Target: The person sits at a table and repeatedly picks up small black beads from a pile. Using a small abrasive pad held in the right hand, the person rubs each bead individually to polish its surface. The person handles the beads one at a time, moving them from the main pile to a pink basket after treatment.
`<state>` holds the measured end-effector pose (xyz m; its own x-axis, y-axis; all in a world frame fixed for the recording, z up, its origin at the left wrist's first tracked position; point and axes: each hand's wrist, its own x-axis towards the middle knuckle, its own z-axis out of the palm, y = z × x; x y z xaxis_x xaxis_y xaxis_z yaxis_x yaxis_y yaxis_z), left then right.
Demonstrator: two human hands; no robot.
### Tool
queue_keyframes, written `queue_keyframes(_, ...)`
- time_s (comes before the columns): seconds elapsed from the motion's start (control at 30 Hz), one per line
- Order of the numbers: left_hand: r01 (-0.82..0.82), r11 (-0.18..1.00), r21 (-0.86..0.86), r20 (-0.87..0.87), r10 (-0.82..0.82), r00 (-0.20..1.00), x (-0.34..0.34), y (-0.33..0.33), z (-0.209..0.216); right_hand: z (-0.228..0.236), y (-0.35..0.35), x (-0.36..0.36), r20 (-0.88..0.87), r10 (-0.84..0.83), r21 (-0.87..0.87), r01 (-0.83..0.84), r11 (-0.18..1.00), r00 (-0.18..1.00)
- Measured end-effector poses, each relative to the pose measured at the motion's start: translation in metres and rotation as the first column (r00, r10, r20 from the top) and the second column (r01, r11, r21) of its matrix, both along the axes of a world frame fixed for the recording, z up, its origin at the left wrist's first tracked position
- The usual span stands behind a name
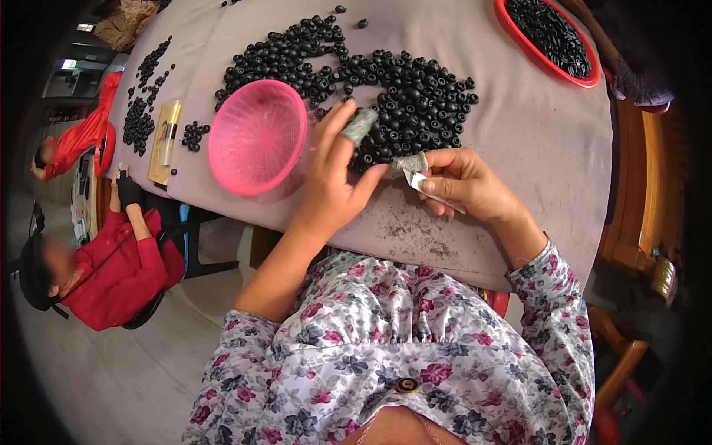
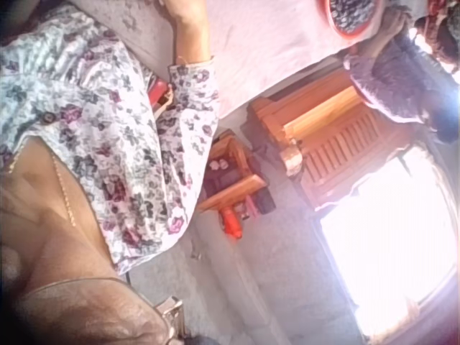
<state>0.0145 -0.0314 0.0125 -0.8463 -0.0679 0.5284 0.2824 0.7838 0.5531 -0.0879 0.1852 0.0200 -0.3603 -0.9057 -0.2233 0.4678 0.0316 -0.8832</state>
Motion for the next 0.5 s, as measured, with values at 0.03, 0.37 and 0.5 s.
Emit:
queue_keyframes(0.03,-0.032,0.999,0.019,0.011,0.031,0.999,0.011,-0.001,0.001,-0.001,-0.001,0.001,0.041,-0.012,-0.025,0.013,1.0,0.999)
queue_keyframes(0.37,-0.221,0.975,0.03,0.164,0.213,0.963,0.045,-0.011,-0.01,-0.012,0.0,-0.004,0.217,-0.039,-0.14,0.07,0.988,0.975)
queue_keyframes(0.5,-0.234,0.972,0.019,0.211,0.225,0.951,0.031,-0.005,-0.005,-0.01,-0.001,-0.004,0.189,-0.049,-0.097,0.068,0.993,0.981)
